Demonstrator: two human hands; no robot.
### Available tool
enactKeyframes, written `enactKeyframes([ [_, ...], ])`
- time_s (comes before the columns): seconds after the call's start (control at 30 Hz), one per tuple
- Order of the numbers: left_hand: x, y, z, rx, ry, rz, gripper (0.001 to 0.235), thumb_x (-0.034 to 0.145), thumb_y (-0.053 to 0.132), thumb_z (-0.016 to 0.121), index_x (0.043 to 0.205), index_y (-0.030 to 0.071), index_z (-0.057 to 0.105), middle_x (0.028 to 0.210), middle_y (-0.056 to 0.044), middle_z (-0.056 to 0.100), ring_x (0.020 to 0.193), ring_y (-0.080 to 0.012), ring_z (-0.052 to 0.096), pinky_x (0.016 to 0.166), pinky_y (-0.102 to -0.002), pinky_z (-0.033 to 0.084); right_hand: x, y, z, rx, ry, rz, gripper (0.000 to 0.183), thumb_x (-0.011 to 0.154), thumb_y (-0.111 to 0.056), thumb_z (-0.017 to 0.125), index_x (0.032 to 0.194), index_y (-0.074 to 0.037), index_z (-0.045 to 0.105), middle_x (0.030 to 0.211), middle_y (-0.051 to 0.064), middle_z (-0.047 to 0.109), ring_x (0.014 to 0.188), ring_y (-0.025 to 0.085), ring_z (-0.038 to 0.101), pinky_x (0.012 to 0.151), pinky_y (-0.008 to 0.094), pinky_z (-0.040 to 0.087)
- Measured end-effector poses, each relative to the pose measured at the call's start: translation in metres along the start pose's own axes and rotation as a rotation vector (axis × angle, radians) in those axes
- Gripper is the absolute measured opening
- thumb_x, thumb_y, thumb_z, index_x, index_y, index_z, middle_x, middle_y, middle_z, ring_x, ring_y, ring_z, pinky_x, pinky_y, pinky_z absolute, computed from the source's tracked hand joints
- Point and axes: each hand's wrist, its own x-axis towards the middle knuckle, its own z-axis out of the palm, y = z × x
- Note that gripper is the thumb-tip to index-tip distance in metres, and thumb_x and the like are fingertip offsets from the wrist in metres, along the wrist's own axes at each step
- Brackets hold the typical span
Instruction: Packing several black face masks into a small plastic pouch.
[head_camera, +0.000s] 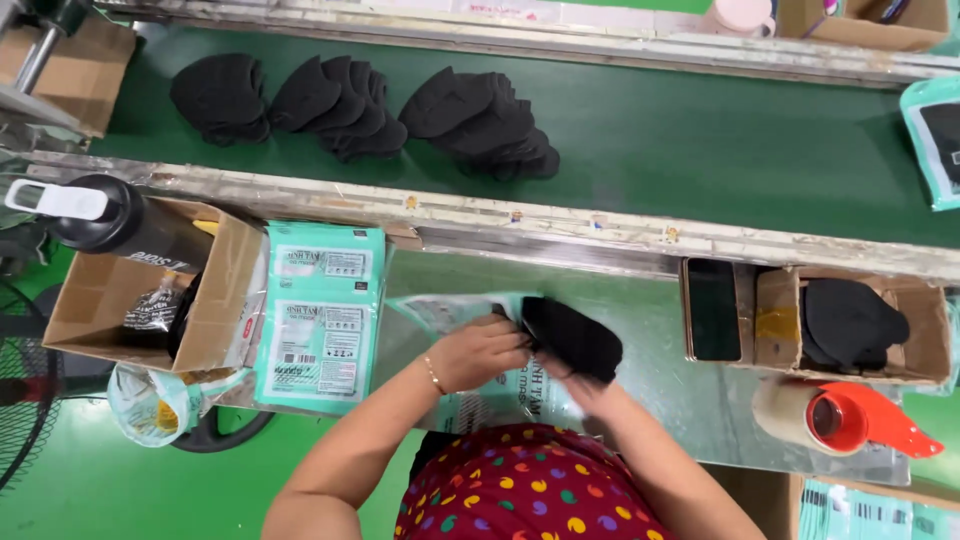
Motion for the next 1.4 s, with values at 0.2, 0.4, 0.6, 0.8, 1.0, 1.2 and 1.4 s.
enactKeyframes([
  [0.2,0.038,0.009,-0.032,0.031,0.510,-0.228,0.022,0.094,0.021,0.070,0.112,0.011,0.064,0.121,-0.009,0.064,0.117,-0.0305,0.060,0.107,-0.044,0.040,0.015,0.042,0.007,0.103,-0.275,-0.418,0.035,0.094,-0.019,0.070,0.125,-0.003,0.069,0.110,0.002,0.072,0.099,0.013,0.064,0.087,0.030,0.053],
  [0.4,0.028,-0.002,-0.007,-0.098,0.504,-0.709,0.010,0.097,0.022,0.067,0.095,0.012,0.069,0.099,-0.002,0.070,0.112,-0.0229,0.065,0.114,-0.049,0.034,0.008,0.022,-0.002,0.278,-0.242,-0.395,0.028,0.099,-0.015,0.065,0.125,-0.005,0.069,0.111,0.001,0.072,0.100,0.012,0.062,0.089,0.030,0.053],
  [0.6,0.050,0.012,0.014,0.078,0.345,-0.412,0.010,0.090,0.013,0.059,0.092,0.013,0.069,0.095,-0.003,0.069,0.106,-0.0255,0.063,0.110,-0.055,0.032,-0.003,-0.018,-0.003,-0.484,-0.608,-0.598,0.033,0.079,-0.009,0.074,0.112,-0.008,0.077,0.111,0.009,0.074,0.104,0.019,0.067,0.090,0.034,0.053],
  [0.8,0.043,-0.008,-0.006,-0.043,0.381,-0.676,0.011,0.095,0.020,0.065,0.093,0.009,0.066,0.093,-0.009,0.066,0.097,-0.0318,0.061,0.093,-0.049,0.042,0.003,-0.028,-0.031,-0.139,-0.532,-0.755,0.027,0.090,-0.009,0.073,0.117,-0.003,0.074,0.120,0.015,0.066,0.112,0.026,0.064,0.095,0.038,0.052],
  [1.0,0.060,0.019,-0.018,-0.167,0.114,-0.435,0.015,0.087,0.024,0.073,0.089,0.010,0.069,0.088,-0.006,0.069,0.086,-0.0277,0.065,0.089,-0.042,0.042,0.004,-0.024,-0.019,0.095,-0.373,-0.460,0.065,0.080,-0.013,0.079,0.139,-0.014,0.051,0.134,0.008,0.060,0.109,0.015,0.062,0.091,0.029,0.055],
  [1.2,0.058,0.024,-0.016,-0.090,0.215,-0.422,0.012,0.088,0.022,0.074,0.088,0.011,0.069,0.087,-0.003,0.068,0.086,-0.0257,0.065,0.091,-0.039,0.043,0.002,-0.032,-0.019,-0.110,-0.254,-0.647,0.013,0.094,-0.014,0.070,0.104,-0.007,0.073,0.101,0.007,0.078,0.090,0.019,0.072,0.081,0.031,0.056],
  [1.4,0.056,0.019,-0.017,-0.128,0.274,-0.487,0.010,0.089,0.019,0.075,0.086,0.011,0.070,0.080,-0.002,0.066,0.079,-0.0242,0.063,0.089,-0.038,0.044,-0.003,-0.040,-0.029,-0.593,-0.055,-0.783,0.022,0.093,-0.021,0.074,0.087,-0.003,0.064,0.085,0.014,0.065,0.084,0.037,0.063,0.073,0.043,0.049],
])
